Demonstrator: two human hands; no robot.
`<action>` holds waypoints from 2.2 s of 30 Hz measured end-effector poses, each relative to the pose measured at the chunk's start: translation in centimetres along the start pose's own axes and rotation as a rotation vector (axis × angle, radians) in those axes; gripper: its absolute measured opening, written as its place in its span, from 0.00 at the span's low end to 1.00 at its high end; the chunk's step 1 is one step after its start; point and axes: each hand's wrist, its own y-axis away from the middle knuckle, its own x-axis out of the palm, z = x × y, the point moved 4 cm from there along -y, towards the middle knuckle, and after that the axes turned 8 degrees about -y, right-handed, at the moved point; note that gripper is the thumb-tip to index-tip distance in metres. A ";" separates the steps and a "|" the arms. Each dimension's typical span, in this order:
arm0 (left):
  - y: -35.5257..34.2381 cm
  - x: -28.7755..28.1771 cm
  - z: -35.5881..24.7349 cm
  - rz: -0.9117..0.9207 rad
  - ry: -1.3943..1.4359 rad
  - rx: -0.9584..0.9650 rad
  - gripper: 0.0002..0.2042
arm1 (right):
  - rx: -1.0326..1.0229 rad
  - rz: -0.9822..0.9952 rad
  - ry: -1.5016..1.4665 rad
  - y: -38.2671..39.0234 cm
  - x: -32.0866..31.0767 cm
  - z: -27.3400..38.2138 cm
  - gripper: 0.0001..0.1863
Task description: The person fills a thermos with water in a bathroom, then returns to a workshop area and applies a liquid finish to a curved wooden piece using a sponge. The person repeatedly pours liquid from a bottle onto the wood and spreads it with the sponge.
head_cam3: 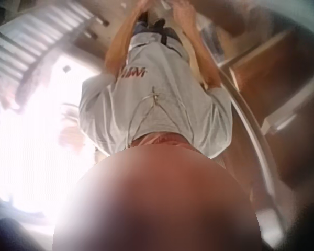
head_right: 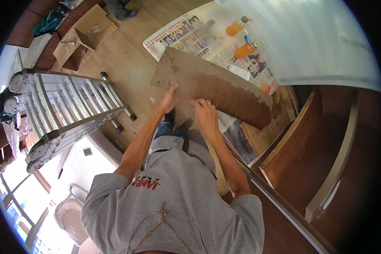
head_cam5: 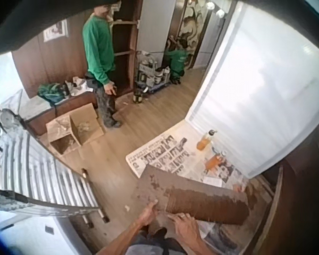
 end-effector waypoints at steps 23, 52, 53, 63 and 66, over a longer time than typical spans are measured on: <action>2.3 -1.6 -7.2 0.098 -0.252 0.051 0.31 | 0.115 0.032 0.128 -13.4 -0.4 -4.8 0.14; 2.0 -3.2 -7.0 0.254 -0.083 -0.086 0.34 | 0.013 -0.096 -0.031 -13.6 0.4 2.6 0.15; 2.3 -3.4 -7.5 0.343 -0.016 -0.114 0.37 | 0.046 0.004 -0.008 -14.0 0.5 2.2 0.15; 2.2 -4.5 -9.7 0.490 0.099 -0.234 0.42 | 0.111 -0.018 0.014 -15.8 0.3 -0.3 0.14; 2.4 -4.0 -9.9 0.401 0.033 -0.199 0.41 | 0.041 -0.054 0.004 -14.2 0.9 0.6 0.14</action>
